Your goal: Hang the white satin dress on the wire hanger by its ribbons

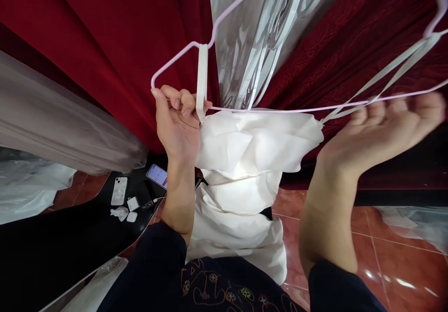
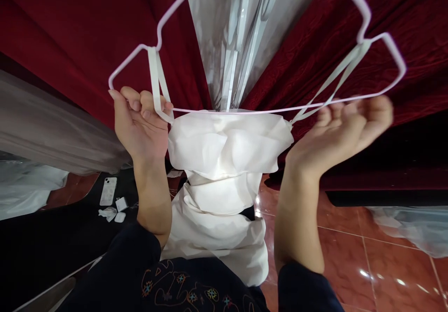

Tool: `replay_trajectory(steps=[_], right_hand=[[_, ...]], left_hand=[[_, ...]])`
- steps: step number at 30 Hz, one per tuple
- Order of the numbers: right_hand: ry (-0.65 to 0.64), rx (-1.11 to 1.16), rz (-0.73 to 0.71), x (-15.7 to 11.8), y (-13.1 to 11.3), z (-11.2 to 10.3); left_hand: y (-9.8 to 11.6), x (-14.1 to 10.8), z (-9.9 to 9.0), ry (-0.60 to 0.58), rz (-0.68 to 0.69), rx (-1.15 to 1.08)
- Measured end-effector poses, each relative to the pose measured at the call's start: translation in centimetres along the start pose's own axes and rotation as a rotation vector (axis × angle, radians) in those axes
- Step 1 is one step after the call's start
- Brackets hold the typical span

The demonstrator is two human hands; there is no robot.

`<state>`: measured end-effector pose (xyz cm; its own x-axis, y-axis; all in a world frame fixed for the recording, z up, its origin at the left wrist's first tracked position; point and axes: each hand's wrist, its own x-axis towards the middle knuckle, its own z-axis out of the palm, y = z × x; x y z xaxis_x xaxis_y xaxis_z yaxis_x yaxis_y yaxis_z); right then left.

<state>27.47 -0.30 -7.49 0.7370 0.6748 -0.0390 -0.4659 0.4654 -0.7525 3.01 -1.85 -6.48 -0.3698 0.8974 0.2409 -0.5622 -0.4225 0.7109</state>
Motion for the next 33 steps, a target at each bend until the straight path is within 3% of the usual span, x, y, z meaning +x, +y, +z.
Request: replay_trajectory(steps=[5, 14, 17, 22, 33], right_hand=[[-0.14, 0.273, 0.188, -0.5, 0.6, -1.1], [-0.193, 0.161, 0.04, -0.4, -0.5, -0.9], [-0.166, 0.16, 0.06, -0.8, -0.8, -0.4], [-0.322, 0.176, 0.131, -1.6, -0.6, 0.0], [-0.423, 0.113, 0.097, -1.4, -0.3, 0.1]], left_hand=[[0.0, -0.1, -0.1, 0.03, 0.005, 0.097], [-1.0, -0.3, 0.2, -0.003, 0.003, 0.015], [-1.0, -0.2, 0.2, 0.016, -0.002, 0.007], [-0.7, -0.3, 0.2, 0.038, -0.023, 0.023], [-0.6, -1.0, -0.2, 0.004, 0.038, 0.091]])
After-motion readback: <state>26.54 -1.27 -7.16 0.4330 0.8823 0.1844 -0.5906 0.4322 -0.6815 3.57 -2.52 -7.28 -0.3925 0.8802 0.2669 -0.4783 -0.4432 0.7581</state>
